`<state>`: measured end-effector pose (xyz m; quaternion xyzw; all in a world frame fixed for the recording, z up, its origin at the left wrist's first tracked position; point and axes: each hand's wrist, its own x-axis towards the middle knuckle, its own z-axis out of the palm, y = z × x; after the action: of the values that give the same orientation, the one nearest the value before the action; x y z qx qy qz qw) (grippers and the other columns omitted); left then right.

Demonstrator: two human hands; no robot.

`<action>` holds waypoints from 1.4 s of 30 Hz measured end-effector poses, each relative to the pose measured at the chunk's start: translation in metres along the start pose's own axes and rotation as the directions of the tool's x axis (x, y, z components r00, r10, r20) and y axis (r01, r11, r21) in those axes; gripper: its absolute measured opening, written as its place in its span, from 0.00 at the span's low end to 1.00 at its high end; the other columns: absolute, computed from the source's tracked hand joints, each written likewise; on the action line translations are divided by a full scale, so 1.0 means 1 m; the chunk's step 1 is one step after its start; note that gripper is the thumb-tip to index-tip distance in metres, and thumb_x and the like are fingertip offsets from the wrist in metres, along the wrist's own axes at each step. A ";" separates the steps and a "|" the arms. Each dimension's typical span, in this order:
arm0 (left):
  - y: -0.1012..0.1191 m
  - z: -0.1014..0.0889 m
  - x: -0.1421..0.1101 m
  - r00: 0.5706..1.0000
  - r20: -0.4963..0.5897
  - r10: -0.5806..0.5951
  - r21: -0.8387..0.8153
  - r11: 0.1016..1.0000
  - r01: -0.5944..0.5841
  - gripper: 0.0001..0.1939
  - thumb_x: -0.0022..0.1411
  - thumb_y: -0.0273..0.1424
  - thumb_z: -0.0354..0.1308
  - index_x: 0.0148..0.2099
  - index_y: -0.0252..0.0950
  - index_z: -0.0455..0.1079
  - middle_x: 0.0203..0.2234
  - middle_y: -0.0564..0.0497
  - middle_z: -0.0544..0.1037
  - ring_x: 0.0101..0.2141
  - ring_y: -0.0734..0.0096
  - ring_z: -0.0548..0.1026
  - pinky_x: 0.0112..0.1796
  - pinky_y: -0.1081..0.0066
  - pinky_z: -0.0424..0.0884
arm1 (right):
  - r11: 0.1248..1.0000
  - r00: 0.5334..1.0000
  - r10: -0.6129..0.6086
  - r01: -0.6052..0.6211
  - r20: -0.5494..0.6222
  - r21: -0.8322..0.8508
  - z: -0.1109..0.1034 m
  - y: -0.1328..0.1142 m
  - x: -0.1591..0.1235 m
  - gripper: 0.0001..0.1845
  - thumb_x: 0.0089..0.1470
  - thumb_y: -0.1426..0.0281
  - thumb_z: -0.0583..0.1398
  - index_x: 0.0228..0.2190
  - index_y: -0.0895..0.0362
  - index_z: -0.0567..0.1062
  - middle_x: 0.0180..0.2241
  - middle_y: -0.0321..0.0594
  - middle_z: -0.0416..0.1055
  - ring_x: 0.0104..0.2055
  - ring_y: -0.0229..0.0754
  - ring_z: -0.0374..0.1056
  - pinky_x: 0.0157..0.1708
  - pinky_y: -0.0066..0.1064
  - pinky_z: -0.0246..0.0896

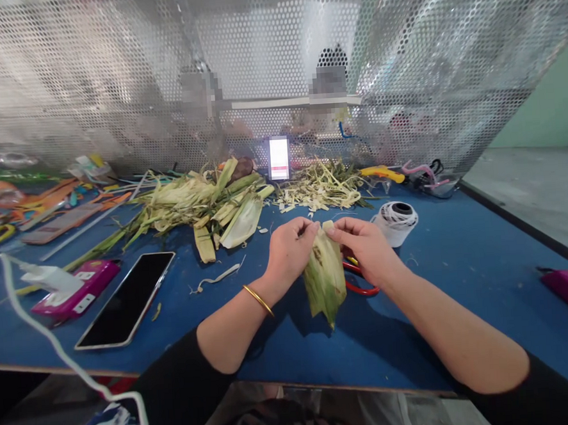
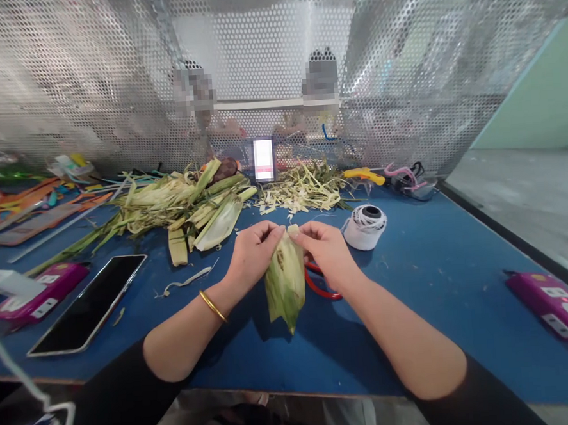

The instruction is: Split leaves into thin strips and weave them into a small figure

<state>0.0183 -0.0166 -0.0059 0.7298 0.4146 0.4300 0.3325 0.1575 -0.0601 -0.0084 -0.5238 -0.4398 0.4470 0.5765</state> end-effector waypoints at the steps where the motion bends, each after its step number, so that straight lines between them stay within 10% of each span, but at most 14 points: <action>1: 0.000 0.000 0.000 1.000 -0.003 -0.004 -0.005 1.000 0.004 0.15 0.60 0.37 0.51 0.24 0.35 0.66 0.19 0.57 0.68 0.24 0.76 0.64 0.27 0.75 0.58 | 0.996 0.998 -0.059 0.057 -0.029 -0.063 0.001 0.001 -0.001 0.16 0.38 0.59 0.67 0.21 0.56 0.69 0.17 0.28 0.62 0.19 0.32 0.55 0.19 0.27 0.50; 10: -0.001 0.002 0.000 0.999 -0.017 -0.027 -0.050 0.998 0.026 0.16 0.59 0.38 0.52 0.24 0.35 0.66 0.18 0.57 0.67 0.23 0.76 0.63 0.26 0.75 0.58 | 0.866 0.923 -0.359 0.276 -0.135 -0.416 0.008 -0.001 -0.010 0.09 0.50 0.64 0.59 0.24 0.55 0.70 0.21 0.33 0.66 0.23 0.36 0.58 0.23 0.29 0.52; 42: -0.013 0.004 0.006 0.993 -0.034 -0.116 -0.112 0.987 0.112 0.17 0.57 0.41 0.52 0.23 0.35 0.65 0.16 0.56 0.67 0.21 0.76 0.62 0.24 0.75 0.57 | 0.765 0.764 -0.594 0.438 -0.253 -0.472 0.010 -0.007 -0.021 0.11 0.53 0.60 0.59 0.26 0.54 0.69 0.22 0.34 0.67 0.22 0.37 0.61 0.23 0.30 0.58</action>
<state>0.0199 -0.0058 -0.0164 0.6766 0.4379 0.4472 0.3879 0.1433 -0.0785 -0.0014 -0.5592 -0.5249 0.0586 0.6390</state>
